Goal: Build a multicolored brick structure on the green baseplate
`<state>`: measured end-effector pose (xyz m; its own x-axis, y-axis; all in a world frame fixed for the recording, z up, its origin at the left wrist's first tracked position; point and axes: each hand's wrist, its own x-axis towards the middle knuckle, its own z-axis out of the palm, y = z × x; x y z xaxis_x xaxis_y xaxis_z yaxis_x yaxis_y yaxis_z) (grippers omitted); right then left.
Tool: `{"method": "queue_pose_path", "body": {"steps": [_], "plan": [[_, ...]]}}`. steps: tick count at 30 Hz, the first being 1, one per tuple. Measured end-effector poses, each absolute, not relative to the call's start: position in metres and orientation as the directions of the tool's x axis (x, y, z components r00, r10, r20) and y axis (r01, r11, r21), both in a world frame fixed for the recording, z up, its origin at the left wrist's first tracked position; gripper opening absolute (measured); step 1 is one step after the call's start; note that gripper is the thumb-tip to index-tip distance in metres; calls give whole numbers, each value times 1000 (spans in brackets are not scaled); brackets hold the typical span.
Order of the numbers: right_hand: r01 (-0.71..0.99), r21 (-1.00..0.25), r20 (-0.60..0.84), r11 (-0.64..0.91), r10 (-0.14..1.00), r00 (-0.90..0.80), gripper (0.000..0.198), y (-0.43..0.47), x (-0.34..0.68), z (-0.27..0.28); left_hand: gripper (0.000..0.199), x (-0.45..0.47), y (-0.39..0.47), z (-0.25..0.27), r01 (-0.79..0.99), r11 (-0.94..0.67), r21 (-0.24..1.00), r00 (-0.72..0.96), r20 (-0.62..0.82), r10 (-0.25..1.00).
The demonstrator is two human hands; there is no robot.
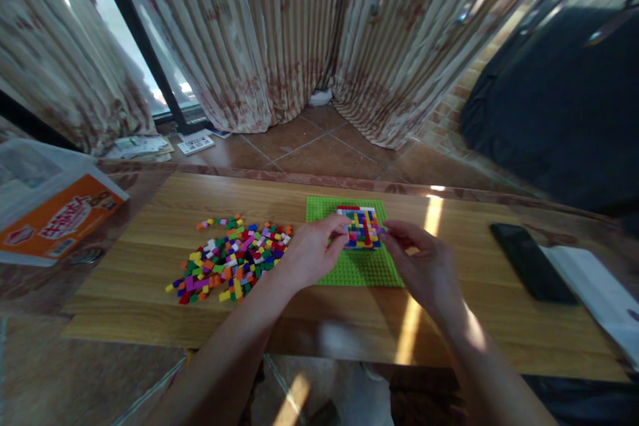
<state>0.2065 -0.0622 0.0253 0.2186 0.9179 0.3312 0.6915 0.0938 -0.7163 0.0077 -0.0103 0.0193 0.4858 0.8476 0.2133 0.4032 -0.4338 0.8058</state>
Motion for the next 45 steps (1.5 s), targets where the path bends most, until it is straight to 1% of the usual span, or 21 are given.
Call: {"method": "queue_pose_path", "body": {"steps": [2,4,9,19,25,32,40,45], "plan": [[708,-706,287,3,915,283,22,-61,218,24,22,5,-8,18,435,-428,792,468,208,859],[722,-689,247,-57,919,309,22,-59,225,21,22,3,-6,17,474,-412,779,445,192,875],[749,-647,164,-141,934,318,22,-58,224,14,22,3,-6,17,561,-396,727,422,160,892],[717,-685,126,-130,948,293,22,-57,217,11,23,3,-6,16,604,-422,676,453,145,880],[718,-681,106,-146,950,294,23,-55,216,13,22,3,-7,16,629,-431,647,468,127,875],[739,-661,130,-132,949,286,22,-55,216,14,22,3,-7,19,643,-432,632,475,113,873],[726,-682,173,-90,944,280,22,-56,215,10,24,5,-8,20,660,-421,623,472,92,877],[705,-701,142,-105,949,283,21,-54,215,9,24,4,-8,20,657,-414,630,469,88,879]]}}
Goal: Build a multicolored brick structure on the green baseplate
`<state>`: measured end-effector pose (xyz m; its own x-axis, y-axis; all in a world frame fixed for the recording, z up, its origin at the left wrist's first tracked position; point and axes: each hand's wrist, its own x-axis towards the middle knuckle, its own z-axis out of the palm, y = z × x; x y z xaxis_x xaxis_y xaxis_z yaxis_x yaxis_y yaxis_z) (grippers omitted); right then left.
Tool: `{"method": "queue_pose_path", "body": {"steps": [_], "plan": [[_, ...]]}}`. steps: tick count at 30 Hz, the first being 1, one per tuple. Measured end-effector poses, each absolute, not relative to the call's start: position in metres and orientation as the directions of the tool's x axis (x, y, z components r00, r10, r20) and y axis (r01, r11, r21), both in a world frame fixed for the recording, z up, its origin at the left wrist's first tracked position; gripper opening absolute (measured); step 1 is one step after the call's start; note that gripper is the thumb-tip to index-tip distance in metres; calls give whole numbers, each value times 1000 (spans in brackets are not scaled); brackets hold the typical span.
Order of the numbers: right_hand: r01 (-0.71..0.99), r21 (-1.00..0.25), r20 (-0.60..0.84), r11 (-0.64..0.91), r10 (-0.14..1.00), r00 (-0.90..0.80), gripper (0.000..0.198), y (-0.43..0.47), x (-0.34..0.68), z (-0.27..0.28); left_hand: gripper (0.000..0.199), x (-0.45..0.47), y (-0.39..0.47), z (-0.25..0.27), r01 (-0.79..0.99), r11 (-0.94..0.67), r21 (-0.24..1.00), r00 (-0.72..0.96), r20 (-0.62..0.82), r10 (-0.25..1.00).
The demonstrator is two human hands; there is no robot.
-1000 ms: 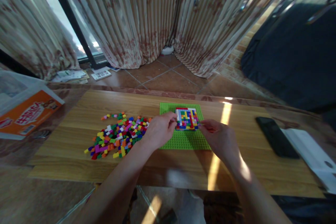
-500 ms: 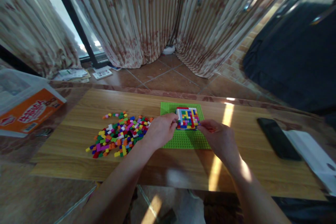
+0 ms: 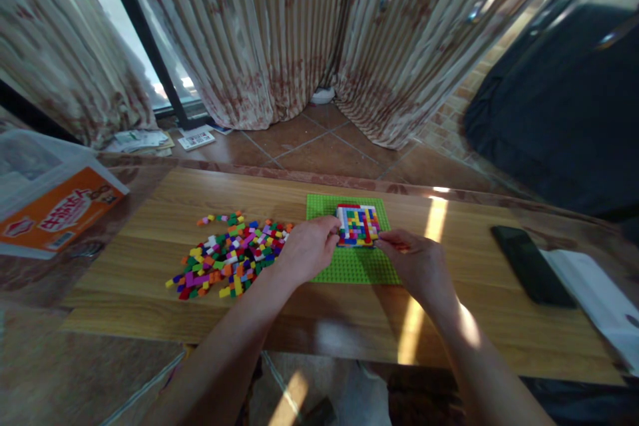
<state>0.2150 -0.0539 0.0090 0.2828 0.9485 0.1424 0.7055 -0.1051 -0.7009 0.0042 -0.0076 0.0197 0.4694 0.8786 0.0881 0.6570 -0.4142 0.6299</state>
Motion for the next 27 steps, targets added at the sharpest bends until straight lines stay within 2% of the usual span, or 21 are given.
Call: {"method": "queue_pose_path", "body": {"steps": [9,12,14,16,19,21,24,27], "plan": [[668,-737,121,-102,953,279,20,-52,217,3,22,-1,-4,15,623,-456,636,478,152,865],[703,-703,116,-110,957,266,20,-54,217,5,23,-18,4,17,638,-415,648,405,176,897],[743,-659,144,-113,951,273,22,-57,217,7,24,-39,14,20,665,-350,660,296,198,934],[776,-622,213,-105,931,297,27,-59,215,11,24,-67,25,22,690,-243,681,103,239,965],[776,-631,336,8,904,263,27,-61,203,16,25,-115,38,22,732,-20,681,-194,236,952],[747,-651,385,137,907,169,25,-61,185,18,27,-143,42,17,744,122,657,-296,160,942],[690,-642,417,335,908,-53,22,-61,148,18,33,-173,40,7,736,161,658,-274,71,959],[633,-646,412,426,893,-181,27,-57,113,10,39,-186,33,-2,744,-27,667,-55,101,993]]}}
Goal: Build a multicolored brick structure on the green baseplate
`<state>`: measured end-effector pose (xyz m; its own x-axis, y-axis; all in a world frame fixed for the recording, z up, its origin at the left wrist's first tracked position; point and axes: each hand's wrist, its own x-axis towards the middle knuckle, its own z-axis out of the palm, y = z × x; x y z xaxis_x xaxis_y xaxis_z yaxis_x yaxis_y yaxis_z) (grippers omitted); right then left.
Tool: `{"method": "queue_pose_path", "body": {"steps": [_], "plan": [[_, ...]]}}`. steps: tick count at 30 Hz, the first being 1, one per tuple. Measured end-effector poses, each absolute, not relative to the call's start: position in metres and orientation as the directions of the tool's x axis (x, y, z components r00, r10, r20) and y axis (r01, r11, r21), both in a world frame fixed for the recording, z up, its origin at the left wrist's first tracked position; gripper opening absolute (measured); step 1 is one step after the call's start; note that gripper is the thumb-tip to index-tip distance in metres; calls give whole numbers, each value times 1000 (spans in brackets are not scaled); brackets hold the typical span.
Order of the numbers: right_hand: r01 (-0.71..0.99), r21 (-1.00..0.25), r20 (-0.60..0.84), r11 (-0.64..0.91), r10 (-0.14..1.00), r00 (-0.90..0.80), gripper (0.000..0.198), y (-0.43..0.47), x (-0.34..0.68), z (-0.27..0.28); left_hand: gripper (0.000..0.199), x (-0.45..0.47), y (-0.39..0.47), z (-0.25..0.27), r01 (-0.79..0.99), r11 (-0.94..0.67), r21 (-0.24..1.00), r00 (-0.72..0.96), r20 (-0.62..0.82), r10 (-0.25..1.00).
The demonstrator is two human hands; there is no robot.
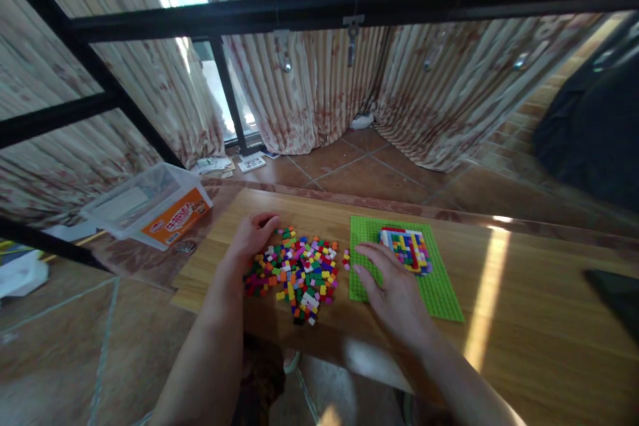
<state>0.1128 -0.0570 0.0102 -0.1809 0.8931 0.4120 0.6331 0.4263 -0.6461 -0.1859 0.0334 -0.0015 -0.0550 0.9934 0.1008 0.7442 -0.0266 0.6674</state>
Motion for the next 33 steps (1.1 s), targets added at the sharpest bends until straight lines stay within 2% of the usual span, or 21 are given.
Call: {"method": "queue_pose_path", "body": {"steps": [5,9,12,18,28,33], "plan": [[641,-647,328,414,909,-257,42,-43,79,-13,49,-181,24,-3,725,-218,653,156,152,976],[678,-595,301,432,902,-310,47,-33,68,-24,45,-168,23,-3,655,-370,658,342,179,923],[704,-542,298,460,888,-351,48,-29,64,-28,42,-160,22,-4,604,-433,669,410,205,889],[689,-552,298,469,883,-362,44,-31,62,-29,42,-146,20,-1,568,-433,700,447,179,876],[484,-787,256,382,917,-307,34,-44,67,-13,41,-123,17,14,539,-423,728,539,87,838],[465,-816,241,344,933,-268,31,-50,74,-8,42,-120,15,18,541,-424,726,556,69,828]]}}
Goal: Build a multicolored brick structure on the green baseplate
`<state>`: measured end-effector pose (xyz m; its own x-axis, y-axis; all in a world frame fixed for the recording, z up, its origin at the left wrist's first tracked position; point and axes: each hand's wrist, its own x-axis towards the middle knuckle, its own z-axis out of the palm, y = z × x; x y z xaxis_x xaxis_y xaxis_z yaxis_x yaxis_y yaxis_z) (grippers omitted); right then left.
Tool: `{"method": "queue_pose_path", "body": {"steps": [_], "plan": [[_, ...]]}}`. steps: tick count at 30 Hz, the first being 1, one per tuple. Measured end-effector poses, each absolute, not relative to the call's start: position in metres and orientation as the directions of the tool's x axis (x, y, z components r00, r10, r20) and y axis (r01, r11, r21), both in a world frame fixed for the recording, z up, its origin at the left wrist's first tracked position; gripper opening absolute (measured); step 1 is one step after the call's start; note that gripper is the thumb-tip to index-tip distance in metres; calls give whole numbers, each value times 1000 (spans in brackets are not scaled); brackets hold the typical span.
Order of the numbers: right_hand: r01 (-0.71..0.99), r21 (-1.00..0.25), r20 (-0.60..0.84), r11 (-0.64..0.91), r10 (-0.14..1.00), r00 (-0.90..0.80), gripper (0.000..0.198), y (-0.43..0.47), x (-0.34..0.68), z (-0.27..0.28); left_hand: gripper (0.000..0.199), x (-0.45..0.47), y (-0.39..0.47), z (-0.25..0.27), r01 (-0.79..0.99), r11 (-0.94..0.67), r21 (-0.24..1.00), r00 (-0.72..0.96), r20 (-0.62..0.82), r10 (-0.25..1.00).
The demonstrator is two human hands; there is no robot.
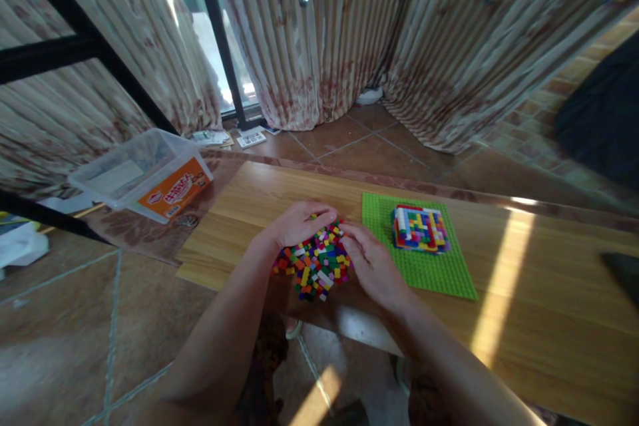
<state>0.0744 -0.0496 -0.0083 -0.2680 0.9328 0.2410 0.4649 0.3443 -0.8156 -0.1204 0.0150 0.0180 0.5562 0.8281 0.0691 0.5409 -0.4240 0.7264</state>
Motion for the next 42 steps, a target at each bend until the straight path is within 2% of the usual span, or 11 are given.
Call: {"method": "queue_pose_path", "body": {"steps": [5,8,13,21,29,36,39,42], "plan": [[540,-719,350,437,899,-262,28,-50,74,-9,40,-118,13,22,575,-383,723,481,80,873],[583,-634,393,509,861,-325,28,-48,67,-10,42,-118,14,24,609,-346,713,413,87,906],[620,-495,373,609,794,-481,34,-44,50,-15,46,-119,16,24,643,-340,687,341,140,929],[680,-439,317,588,809,-495,30,-42,36,-18,41,-120,16,23,660,-390,643,382,160,910],[638,-516,373,571,821,-433,20,-40,35,-12,38,-119,17,20,629,-364,686,334,184,924],[536,-682,451,498,863,-228,12,-46,58,8,31,-103,11,25,633,-369,681,210,307,928],[522,-721,451,455,881,-143,16,-51,78,15,26,-86,0,33,625,-398,672,179,373,911],[578,-700,478,419,876,-55,24,-54,106,21,22,-64,-10,39,553,-427,715,144,424,894]]}}
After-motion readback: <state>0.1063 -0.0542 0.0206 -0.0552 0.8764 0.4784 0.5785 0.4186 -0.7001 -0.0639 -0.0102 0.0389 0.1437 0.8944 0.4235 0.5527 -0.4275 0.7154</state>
